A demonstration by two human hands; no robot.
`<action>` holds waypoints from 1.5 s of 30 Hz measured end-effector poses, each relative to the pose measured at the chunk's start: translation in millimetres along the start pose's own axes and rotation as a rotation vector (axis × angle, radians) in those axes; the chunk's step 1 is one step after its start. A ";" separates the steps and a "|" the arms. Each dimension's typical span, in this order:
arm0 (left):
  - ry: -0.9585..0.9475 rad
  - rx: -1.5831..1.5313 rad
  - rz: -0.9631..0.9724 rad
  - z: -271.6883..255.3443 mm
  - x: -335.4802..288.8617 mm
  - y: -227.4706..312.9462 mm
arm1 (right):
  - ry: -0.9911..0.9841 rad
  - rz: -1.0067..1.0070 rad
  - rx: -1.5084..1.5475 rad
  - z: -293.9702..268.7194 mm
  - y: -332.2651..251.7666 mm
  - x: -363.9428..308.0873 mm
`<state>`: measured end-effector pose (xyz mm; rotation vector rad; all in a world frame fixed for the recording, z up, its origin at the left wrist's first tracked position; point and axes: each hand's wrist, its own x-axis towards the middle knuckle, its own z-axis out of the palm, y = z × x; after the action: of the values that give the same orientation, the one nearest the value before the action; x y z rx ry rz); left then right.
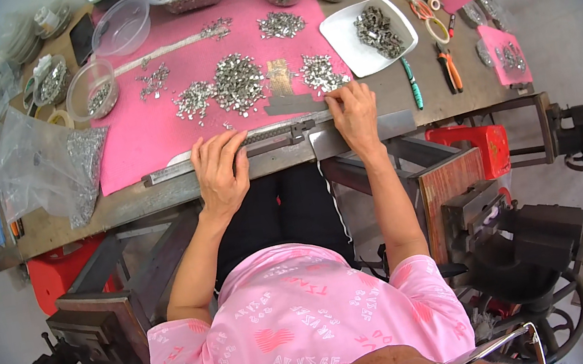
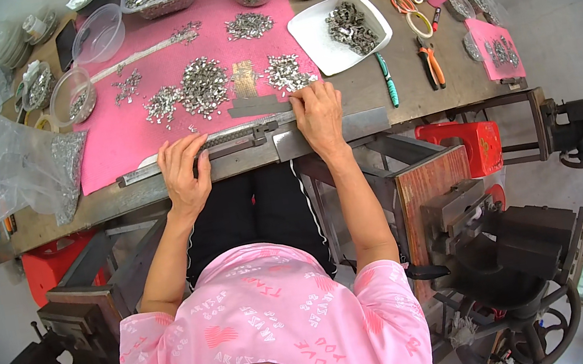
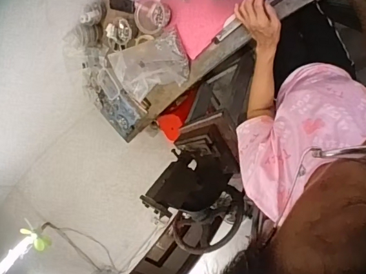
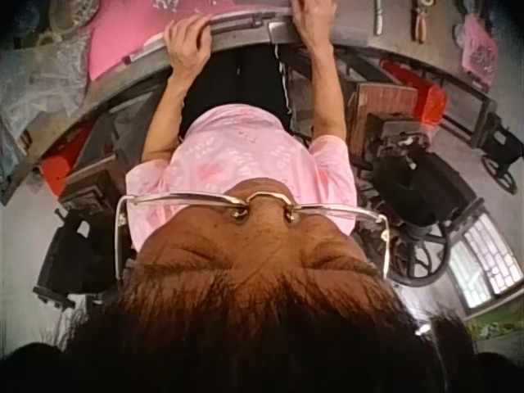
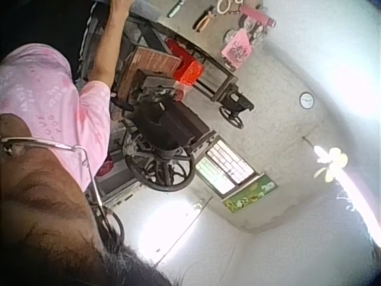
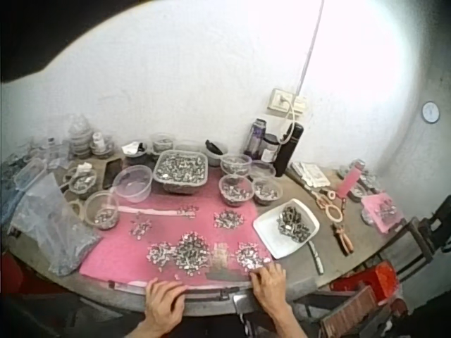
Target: The person sets aside a phone, picks up small metal pieces from the table, and inserts them into a metal track fixture by hand.
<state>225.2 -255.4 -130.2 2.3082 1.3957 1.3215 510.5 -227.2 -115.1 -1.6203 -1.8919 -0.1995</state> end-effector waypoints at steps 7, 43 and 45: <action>-0.002 -0.020 -0.014 0.9 -2.0 1.2 | -0.020 -0.127 0.153 -10.2 -17.8 4.6; -0.189 -0.078 0.310 76.9 126.0 -3.7 | 0.005 0.028 0.377 -0.7 -25.4 14.3; -0.217 -0.065 0.314 90.2 132.0 -4.1 | -0.018 0.041 0.249 1.6 -11.1 29.7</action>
<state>313.4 -124.1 -106.5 2.6109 0.9408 1.1224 498.4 -204.1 -97.0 -1.4945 -1.8145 0.0662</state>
